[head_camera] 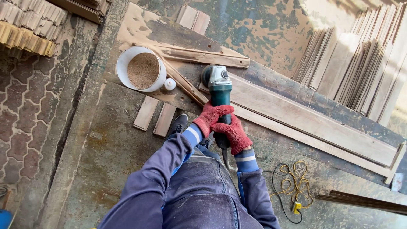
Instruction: Sanding wooden planks using an angle grinder with a sanding disc followed by manual sanding.
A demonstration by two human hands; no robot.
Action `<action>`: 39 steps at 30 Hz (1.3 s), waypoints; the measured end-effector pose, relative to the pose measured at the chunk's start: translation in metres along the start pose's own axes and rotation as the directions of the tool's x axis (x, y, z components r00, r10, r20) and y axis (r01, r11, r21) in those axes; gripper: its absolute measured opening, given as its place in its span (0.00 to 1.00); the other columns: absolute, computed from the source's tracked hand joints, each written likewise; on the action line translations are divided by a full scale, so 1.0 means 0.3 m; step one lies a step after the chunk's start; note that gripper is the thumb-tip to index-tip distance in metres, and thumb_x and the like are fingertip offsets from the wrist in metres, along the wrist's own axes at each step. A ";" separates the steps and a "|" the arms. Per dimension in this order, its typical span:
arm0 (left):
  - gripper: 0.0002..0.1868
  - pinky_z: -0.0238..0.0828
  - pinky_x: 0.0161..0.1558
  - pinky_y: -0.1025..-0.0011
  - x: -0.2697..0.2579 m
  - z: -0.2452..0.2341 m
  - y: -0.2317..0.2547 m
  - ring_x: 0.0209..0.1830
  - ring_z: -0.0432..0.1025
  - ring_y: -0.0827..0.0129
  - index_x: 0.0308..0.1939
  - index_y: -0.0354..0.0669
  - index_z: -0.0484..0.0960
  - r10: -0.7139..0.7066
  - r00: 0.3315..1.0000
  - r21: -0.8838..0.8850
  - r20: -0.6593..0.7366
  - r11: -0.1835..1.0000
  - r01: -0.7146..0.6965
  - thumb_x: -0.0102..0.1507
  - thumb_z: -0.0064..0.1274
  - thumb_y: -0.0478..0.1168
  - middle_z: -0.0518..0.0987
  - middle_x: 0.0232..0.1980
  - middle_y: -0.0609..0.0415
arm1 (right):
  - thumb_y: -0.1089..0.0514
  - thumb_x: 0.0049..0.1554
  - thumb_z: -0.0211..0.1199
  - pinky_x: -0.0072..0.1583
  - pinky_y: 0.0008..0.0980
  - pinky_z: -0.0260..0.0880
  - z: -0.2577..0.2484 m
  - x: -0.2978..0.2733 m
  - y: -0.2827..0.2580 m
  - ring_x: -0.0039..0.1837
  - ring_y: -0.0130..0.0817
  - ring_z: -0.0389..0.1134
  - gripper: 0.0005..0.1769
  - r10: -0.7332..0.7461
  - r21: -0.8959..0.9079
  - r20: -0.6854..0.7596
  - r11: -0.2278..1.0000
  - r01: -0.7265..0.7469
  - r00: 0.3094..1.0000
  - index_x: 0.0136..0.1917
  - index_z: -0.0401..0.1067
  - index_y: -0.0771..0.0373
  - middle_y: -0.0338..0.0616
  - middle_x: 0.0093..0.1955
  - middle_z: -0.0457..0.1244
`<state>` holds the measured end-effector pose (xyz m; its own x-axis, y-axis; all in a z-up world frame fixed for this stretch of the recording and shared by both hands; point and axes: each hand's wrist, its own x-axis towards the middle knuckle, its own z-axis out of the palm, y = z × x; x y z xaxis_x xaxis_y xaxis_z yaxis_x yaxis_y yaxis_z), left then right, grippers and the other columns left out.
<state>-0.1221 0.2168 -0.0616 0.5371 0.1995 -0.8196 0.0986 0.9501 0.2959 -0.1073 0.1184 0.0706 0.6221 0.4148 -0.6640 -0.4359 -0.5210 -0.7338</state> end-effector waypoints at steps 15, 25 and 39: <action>0.17 0.85 0.38 0.50 0.065 0.024 -0.015 0.29 0.82 0.51 0.38 0.40 0.81 -0.197 0.959 -0.022 0.202 0.978 0.206 0.61 0.61 0.52 0.78 0.28 0.43 | 0.62 0.32 0.80 0.43 0.40 0.74 -0.054 0.017 0.014 0.41 0.39 0.70 0.26 0.009 -0.003 -0.035 1.000 -0.009 0.999 0.46 0.77 0.62 0.48 0.37 0.66; 0.27 0.83 0.23 0.55 -0.052 0.156 -0.043 0.25 0.81 0.48 0.48 0.32 0.75 -0.060 0.982 0.026 0.176 0.998 0.056 0.48 0.71 0.28 0.80 0.28 0.37 | 0.61 0.31 0.81 0.42 0.44 0.75 -0.115 -0.021 0.013 0.40 0.44 0.71 0.30 0.079 0.034 -0.096 0.997 -0.076 0.992 0.49 0.76 0.62 0.51 0.38 0.66; 0.45 0.76 0.60 0.58 -0.059 0.458 -0.382 0.56 0.78 0.50 0.59 0.46 0.80 -0.254 0.923 0.670 0.288 0.742 -0.005 0.38 0.79 0.45 0.84 0.52 0.46 | 0.66 0.41 0.74 0.47 0.43 0.78 -0.398 -0.132 0.198 0.46 0.42 0.74 0.24 0.190 0.423 -0.398 0.906 -0.005 0.898 0.53 0.76 0.57 0.48 0.43 0.69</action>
<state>-0.0278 0.0716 -0.0136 0.7120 -0.1264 -0.6907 0.6321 0.5436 0.5522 -0.0802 -0.0181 0.0703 0.7340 -0.0234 -0.6788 -0.6731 -0.1585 -0.7224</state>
